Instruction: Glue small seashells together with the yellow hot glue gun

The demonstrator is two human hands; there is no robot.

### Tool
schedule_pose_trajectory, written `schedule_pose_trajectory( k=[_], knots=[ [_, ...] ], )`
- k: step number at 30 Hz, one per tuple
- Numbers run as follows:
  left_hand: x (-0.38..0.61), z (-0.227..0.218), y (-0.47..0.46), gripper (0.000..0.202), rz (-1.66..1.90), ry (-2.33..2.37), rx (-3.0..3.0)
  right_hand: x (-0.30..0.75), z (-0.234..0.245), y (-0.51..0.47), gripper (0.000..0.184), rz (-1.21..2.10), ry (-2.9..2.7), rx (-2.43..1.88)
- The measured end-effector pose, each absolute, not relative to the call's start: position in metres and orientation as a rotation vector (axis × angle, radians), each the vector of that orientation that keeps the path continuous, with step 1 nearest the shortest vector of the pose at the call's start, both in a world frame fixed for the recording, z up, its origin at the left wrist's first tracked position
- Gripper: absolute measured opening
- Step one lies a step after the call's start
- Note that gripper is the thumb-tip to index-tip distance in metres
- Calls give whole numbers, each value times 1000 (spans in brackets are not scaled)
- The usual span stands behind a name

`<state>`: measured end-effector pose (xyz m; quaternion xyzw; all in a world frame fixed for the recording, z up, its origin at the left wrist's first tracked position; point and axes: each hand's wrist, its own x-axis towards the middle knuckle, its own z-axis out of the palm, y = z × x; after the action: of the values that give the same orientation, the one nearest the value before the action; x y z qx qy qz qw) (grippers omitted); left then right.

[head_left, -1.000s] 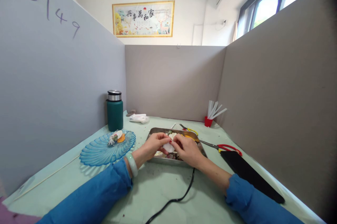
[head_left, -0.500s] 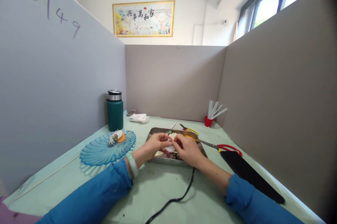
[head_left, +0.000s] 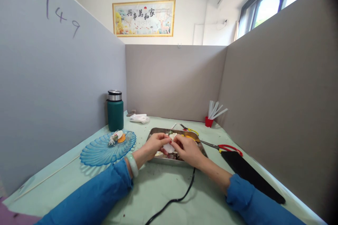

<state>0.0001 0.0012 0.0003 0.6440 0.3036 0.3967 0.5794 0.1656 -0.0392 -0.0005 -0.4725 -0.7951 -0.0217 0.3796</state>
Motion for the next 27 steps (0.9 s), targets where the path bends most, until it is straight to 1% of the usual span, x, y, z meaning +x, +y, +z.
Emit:
schedule_pose_trajectory(
  k=[7, 15, 22, 27],
  knots=[
    [1, 3, -1, 29, 970, 746, 1492, 166, 1, -40, 19, 23, -1984, -1174],
    [-1, 2, 0, 33, 941, 698, 1506, 166, 5, -43, 15, 59, -2011, -1133],
    [-1, 0, 1, 34, 885, 723, 1546, 168, 2, -37, 14, 146, -2006, -1160],
    [0, 4, -3, 36, 871, 717, 1545, 168, 0, -35, 15, 113, -1990, -1179]
  ],
)
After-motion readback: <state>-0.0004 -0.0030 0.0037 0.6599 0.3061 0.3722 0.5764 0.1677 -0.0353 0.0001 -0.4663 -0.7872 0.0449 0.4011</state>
